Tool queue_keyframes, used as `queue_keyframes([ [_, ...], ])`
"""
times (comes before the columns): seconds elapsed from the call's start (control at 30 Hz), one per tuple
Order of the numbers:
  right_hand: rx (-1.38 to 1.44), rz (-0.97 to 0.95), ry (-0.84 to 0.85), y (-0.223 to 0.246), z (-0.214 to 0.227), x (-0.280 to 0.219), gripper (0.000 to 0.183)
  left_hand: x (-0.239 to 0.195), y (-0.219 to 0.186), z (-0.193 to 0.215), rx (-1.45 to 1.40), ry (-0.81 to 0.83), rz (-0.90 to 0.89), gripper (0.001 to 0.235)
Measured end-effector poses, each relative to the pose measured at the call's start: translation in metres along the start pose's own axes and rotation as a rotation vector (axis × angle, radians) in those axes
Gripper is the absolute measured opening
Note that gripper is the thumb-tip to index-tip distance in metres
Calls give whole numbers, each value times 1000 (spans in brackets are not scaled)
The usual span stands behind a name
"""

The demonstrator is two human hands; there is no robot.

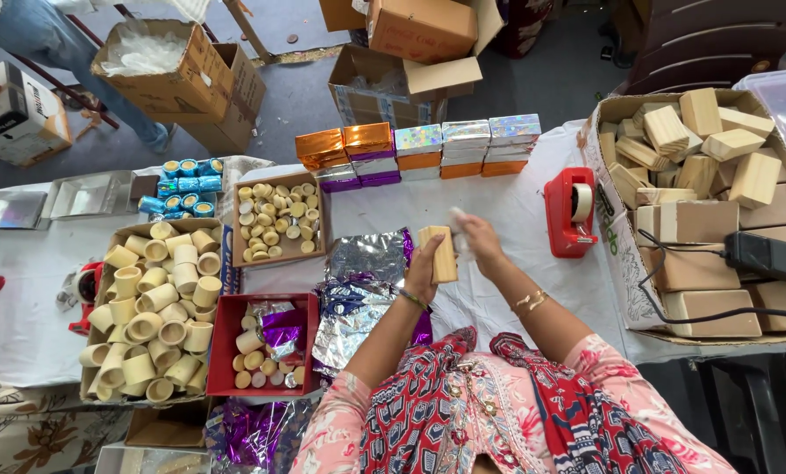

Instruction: The person picks up a small rectangular wooden block from a box and wipes it thoroughly with a white cloth. They rotate the block to clean all sides and edges, then place it back into the box. The workspace is filled with various craft supplies, including wooden cups and colorful boxes.

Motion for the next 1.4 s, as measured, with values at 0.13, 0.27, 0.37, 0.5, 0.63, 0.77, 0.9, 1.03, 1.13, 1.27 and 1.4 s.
queue_keyframes([
  [0.13,380,-268,-284,-26,24,-19,29,9,31,28,5,-167,140,54],
  [0.27,143,111,-170,-11,1,-59,24,-8,35,25,10,-251,176,51],
  [0.37,-345,513,-16,65,-53,-126,26,-13,24,17,-19,-230,73,47],
  [0.5,-443,511,100,111,-81,-158,29,-24,4,8,-56,-278,-39,42],
  [0.63,-346,649,58,116,-62,-133,23,-62,-13,-35,-59,-46,29,47],
  [0.77,-388,569,-57,125,-75,-167,24,-67,-38,-43,-118,-24,-38,46],
  [0.9,-466,641,46,123,-77,-171,22,-70,-31,-30,-181,-130,-74,43],
  [1.03,-472,810,-34,152,-81,-161,15,-86,-9,-44,-105,-59,-2,53],
  [1.13,-364,696,-171,149,-78,-161,12,-88,-20,-53,-79,49,-55,57],
  [1.27,-415,730,29,154,-100,-186,26,-95,-51,-48,-127,-67,-59,52],
  [1.4,-397,744,218,146,-108,-199,39,-97,-50,-31,-271,-101,-42,45],
])
Point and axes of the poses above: each hand's wrist, its own x-axis towards the middle knuckle, its own z-axis out of the back of the hand, y = z × x, the point moved 5 cm from there along x, towards the middle knuckle, and after that the axes turned 5 degrees about x, right-handed, at the moved point
